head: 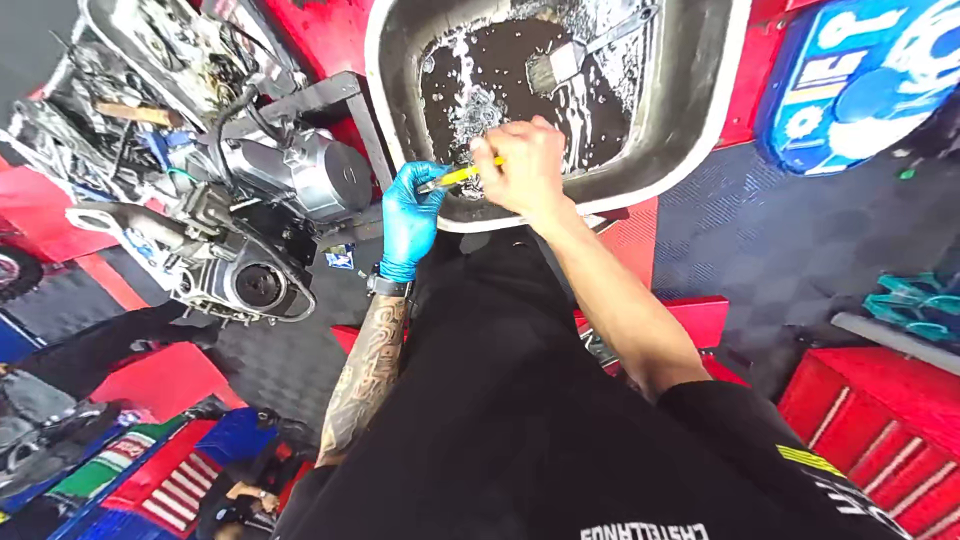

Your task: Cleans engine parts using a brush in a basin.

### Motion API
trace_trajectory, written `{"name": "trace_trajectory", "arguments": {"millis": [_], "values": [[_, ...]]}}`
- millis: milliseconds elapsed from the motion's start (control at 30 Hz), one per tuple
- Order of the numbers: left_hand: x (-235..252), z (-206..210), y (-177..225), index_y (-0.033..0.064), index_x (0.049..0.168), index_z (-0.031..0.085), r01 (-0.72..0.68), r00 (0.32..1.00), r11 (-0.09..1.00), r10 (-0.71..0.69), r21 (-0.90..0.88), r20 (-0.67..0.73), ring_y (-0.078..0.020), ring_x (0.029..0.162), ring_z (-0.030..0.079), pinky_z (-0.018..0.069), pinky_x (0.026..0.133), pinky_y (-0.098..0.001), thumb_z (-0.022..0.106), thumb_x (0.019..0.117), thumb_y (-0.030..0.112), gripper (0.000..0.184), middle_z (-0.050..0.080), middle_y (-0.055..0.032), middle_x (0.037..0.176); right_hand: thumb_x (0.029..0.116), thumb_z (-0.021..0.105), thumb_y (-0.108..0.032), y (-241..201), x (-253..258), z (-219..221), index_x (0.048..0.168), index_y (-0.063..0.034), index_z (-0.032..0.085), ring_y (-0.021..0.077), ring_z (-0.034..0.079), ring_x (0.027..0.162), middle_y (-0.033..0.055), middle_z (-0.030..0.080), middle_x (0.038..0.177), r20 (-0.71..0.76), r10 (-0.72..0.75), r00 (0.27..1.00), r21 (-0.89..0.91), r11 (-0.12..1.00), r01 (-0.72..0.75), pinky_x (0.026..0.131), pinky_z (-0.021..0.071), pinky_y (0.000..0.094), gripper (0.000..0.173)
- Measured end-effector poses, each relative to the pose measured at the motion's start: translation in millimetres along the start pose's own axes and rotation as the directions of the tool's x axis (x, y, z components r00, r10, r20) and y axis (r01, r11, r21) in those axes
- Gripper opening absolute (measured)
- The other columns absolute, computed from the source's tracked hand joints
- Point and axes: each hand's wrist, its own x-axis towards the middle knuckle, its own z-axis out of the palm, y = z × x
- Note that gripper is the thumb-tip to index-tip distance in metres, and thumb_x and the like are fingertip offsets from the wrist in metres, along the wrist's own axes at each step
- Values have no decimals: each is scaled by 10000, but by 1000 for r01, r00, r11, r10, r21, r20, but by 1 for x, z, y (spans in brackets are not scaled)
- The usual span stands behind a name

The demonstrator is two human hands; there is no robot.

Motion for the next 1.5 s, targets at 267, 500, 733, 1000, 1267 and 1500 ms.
{"name": "trace_trajectory", "arguments": {"millis": [267,500,733,1000,1267,1500], "values": [[-12,6,-2,61,1232,708,-51,997,998,53,33,-59,-138,976,708,594,861,-303,685,948,-2,291,727,-86,1139,959,504,-315,-4,8,18,676,-93,664,253,657,641,71,660,631,-214,-109,971,-119,989,85,673,470,460,394],[-9,8,-1,58,1227,715,-3,996,997,11,80,-94,-138,999,728,614,896,-333,704,937,10,294,744,-82,1148,979,463,-321,-5,6,29,631,-92,589,275,629,611,81,608,596,-221,-140,965,-116,986,116,647,463,471,435],[-4,-5,12,14,1216,722,156,971,967,-188,-200,-151,-180,1031,726,609,936,-377,695,933,-8,285,744,-129,1150,1007,497,-331,30,-9,-10,1021,69,690,570,645,993,350,679,1006,174,218,960,-130,972,-197,851,438,755,443],[-1,7,25,-49,1342,585,280,946,855,-324,-436,-26,-233,975,735,641,872,-395,636,982,12,369,695,-202,1172,1039,458,-175,11,0,-25,1175,115,651,580,604,1115,388,643,1141,140,336,931,-12,941,-338,943,419,746,374],[2,10,22,60,1339,636,194,979,947,-205,-257,-14,-194,919,753,657,794,-389,632,1014,109,329,753,-90,1108,1011,423,-271,12,23,3,774,-64,662,286,697,791,112,709,770,-9,-55,998,-34,998,55,771,495,512,395],[-5,11,23,60,1329,651,168,985,969,-172,-183,-11,-169,963,745,649,833,-383,653,990,78,340,751,-73,1127,1011,410,-279,17,23,-3,804,-57,684,309,678,783,118,687,749,23,-195,981,-83,977,196,792,478,507,409]]}}
